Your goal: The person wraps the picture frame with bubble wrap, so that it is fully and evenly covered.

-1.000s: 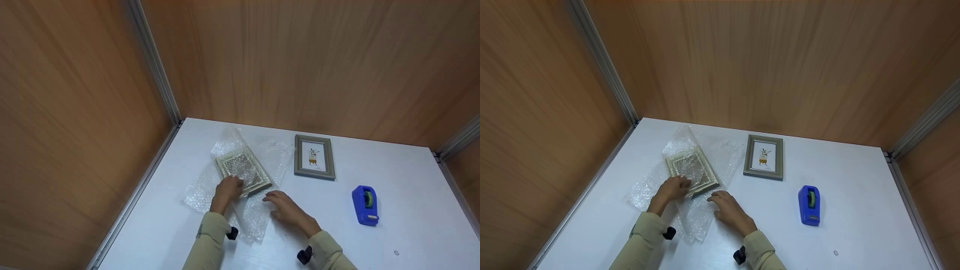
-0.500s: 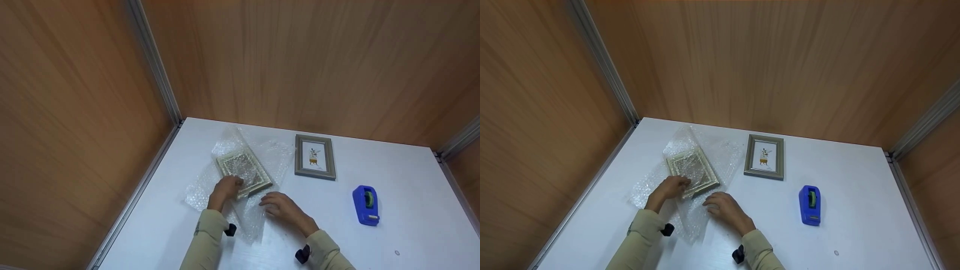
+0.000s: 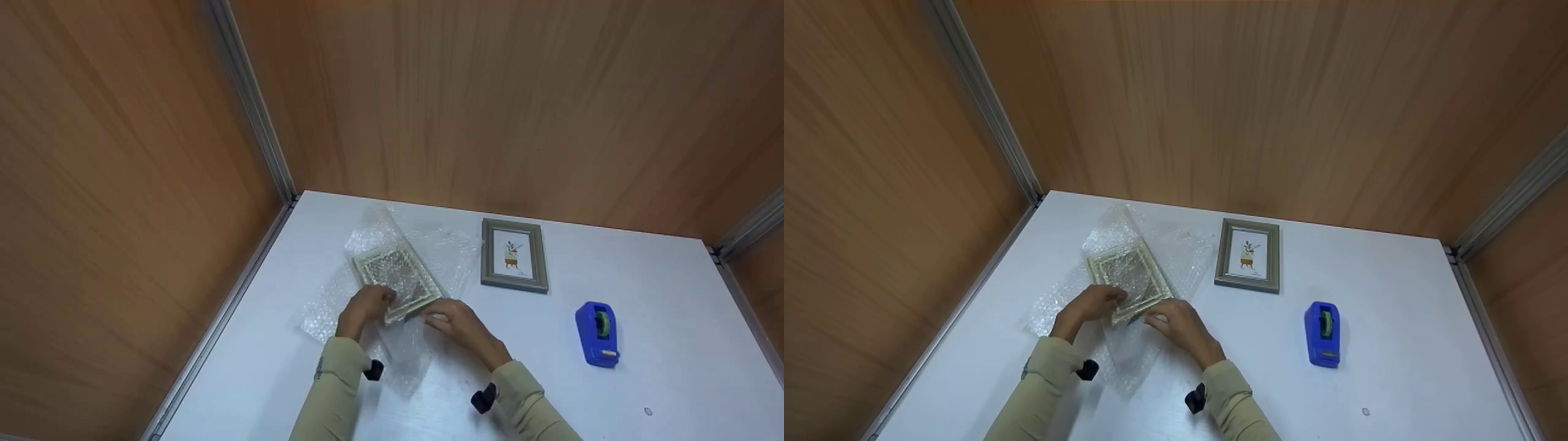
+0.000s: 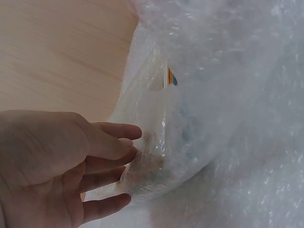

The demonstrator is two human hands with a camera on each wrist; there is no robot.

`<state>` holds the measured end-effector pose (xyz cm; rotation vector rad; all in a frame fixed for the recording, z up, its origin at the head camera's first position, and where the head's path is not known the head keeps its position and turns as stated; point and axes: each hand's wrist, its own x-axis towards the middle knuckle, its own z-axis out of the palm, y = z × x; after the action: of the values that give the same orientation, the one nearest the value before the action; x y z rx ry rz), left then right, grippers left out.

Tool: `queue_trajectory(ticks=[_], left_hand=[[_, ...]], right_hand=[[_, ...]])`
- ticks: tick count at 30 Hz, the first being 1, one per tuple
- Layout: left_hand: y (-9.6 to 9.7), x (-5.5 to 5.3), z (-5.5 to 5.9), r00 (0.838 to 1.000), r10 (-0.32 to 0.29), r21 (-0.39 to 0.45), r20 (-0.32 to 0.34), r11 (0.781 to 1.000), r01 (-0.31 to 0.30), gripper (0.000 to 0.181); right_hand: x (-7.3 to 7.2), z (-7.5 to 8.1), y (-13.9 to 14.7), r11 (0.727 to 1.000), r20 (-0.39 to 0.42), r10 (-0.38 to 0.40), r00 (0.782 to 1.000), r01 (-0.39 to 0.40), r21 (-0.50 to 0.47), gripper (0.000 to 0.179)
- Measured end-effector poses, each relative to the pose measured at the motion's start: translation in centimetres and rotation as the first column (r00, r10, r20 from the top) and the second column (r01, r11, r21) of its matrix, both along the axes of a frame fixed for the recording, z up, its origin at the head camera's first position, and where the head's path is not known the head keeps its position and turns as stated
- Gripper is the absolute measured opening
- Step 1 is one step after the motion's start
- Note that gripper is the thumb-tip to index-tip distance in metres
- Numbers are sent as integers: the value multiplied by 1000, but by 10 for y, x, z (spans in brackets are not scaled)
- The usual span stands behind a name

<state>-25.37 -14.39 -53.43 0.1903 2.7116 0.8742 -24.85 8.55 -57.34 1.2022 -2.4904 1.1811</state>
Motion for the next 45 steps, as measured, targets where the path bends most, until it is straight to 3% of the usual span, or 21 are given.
queue_trajectory(ticks=[6, 10, 14, 19, 25, 29, 34, 37, 42, 45], left_hand=[[-2, -3, -1, 1000, -15, -13, -13, 1000, 15, 25], [-2, -6, -3, 1000, -11, -12, 1, 1000, 11, 28], [-3, -9, -3, 1000, 9, 4, 28, 1000, -9, 44], [-6, -10, -2, 991, 62, 104, 122, 992, -75, 71], [-8, -9, 0, 974, 93, 198, 209, 971, -135, 92], [-7, -5, 4, 965, 77, 175, 249, 977, -123, 91], [-7, -5, 6, 976, -16, 29, 218, 1000, 10, 89], [-11, -6, 5, 977, -49, 12, 208, 999, 48, 77], [-21, -9, 5, 980, -36, 54, 195, 998, 26, 48], [-23, -11, 4, 985, -27, 69, 169, 998, 15, 39]], right_hand=[[-12, 6, -13, 995, 62, -103, 993, 102, 5, 20], [-18, 7, -21, 991, 107, -131, 986, 133, -19, 18], [-24, 6, -28, 982, 148, -179, 973, 185, -28, 20], [-29, 5, -37, 963, 205, -260, 944, 269, -16, 18], [-35, 1, -47, 939, 147, -338, 930, 344, -20, 13], [-38, -2, -52, 918, 125, -392, 911, 396, -12, 15], [-40, -4, -57, 890, 130, -452, 882, 456, 6, 18], [-41, -7, -59, 879, 130, -475, 870, 477, 19, 18], [-43, -12, -57, 887, 111, -460, 881, 460, 24, 18], [-45, -15, -53, 908, 152, -417, 896, 420, 13, 18]])
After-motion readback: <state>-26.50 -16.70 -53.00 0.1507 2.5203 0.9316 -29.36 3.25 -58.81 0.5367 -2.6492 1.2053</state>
